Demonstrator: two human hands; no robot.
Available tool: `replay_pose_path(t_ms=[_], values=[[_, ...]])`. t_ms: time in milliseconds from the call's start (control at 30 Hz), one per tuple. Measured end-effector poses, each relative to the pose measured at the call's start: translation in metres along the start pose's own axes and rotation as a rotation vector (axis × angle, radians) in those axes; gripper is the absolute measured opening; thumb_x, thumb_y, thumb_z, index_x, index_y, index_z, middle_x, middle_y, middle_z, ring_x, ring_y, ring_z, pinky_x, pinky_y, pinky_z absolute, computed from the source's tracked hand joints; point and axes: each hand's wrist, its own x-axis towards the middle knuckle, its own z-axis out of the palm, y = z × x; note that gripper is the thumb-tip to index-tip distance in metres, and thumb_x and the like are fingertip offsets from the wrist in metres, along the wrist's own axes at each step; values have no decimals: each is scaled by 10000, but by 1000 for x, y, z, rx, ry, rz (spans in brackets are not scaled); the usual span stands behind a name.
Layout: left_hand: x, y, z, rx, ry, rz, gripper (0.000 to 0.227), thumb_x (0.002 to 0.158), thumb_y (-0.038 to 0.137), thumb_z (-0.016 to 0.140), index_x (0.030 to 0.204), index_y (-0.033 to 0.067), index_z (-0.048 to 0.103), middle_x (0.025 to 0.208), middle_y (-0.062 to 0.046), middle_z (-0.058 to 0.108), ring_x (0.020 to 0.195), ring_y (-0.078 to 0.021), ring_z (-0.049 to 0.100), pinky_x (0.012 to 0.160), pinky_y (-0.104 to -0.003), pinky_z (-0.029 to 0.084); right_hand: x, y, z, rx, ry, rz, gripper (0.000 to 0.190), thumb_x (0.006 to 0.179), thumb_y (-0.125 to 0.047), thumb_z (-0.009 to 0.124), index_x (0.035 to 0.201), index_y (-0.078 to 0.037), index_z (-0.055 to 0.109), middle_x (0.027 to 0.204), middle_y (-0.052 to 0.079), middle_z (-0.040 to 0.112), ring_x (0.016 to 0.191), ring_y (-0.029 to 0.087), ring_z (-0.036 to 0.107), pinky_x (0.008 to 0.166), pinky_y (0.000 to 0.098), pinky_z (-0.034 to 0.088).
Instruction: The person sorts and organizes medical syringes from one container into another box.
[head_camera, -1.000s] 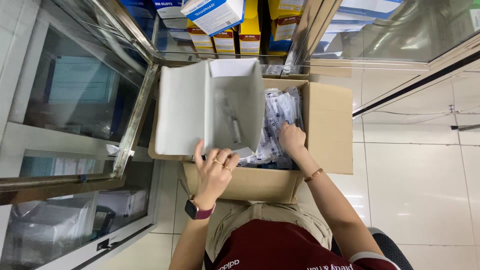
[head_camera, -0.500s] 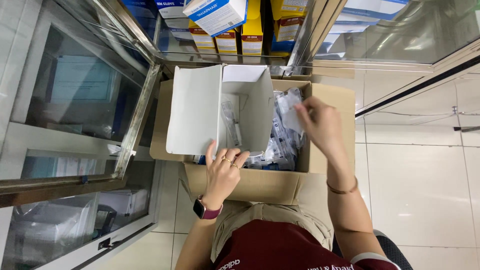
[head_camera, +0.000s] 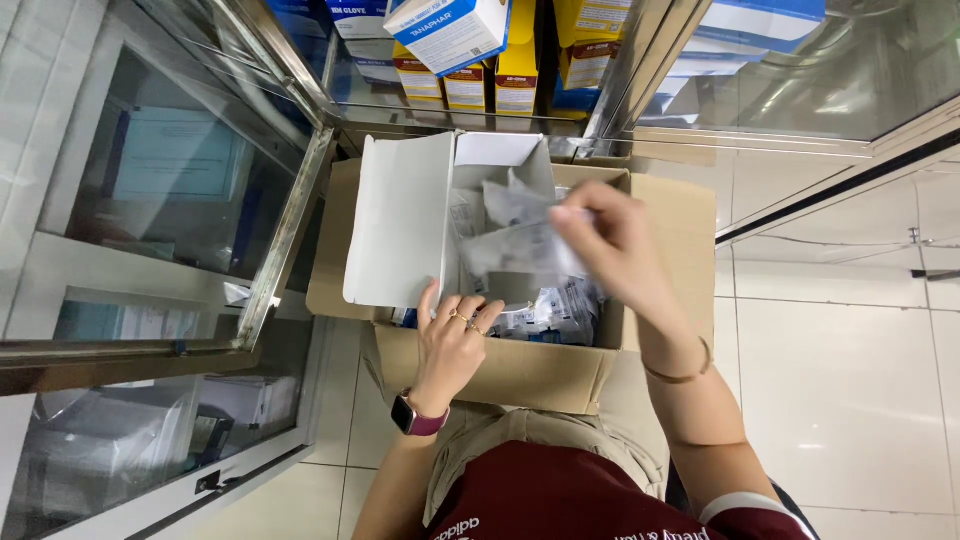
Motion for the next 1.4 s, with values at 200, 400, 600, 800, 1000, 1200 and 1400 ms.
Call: replay_pose_path(t_ms=[200,400,600,800,1000,1200,1400], values=[[2,1,-6,-15,-17,-13,367,751,-25,676,1081,119,750,977,-25,653,951,-214,614,1178,-581,329,21,57,52,-528,-5,-171,197,973,-172,738,872,-19,666,673,96,634,523,158,592,485,312,439],[-5,-4,1,-10,-6,-20,349,772,-15,680,1087,124,741,988,-20,657,957,-218,612,1170,-568,332,7,81,63,-811,-31,-290,281,900,-251,785,772,-27,677,749,130,703,586,299,652,523,395,510],[-2,-2,-4,-10,11,-24,345,799,-34,682,1096,131,742,977,-6,663,946,-199,610,1172,-558,337,4,69,28,-719,143,-209,248,954,-228,756,850,-6,717,771,140,721,554,249,660,534,372,525],[1,-1,-5,-12,7,-28,348,786,-31,686,1090,126,749,966,3,663,928,-193,610,1171,-561,341,-17,229,-32,-1098,94,111,261,979,-295,731,904,-45,732,828,193,739,739,353,727,657,439,577],[1,0,-5,-7,3,-40,333,816,-6,686,1113,132,743,979,-3,657,949,-204,613,1162,-550,339,-41,247,-3,-1275,-323,635,428,811,-431,778,965,-33,747,970,217,733,936,374,730,798,456,607],[-2,-2,-5,4,9,-52,380,781,-32,676,1110,144,746,990,4,665,947,-203,614,1170,-546,339,-52,284,-14,-1400,-270,509,210,936,-189,606,941,-98,796,997,173,767,949,363,759,782,470,621],[2,0,-5,-1,-2,-59,364,794,-39,676,1104,138,750,980,16,673,922,-199,604,1168,-535,346,-28,172,-26,-1181,-70,395,238,937,-324,655,904,-109,750,838,188,748,789,405,719,679,504,568]])
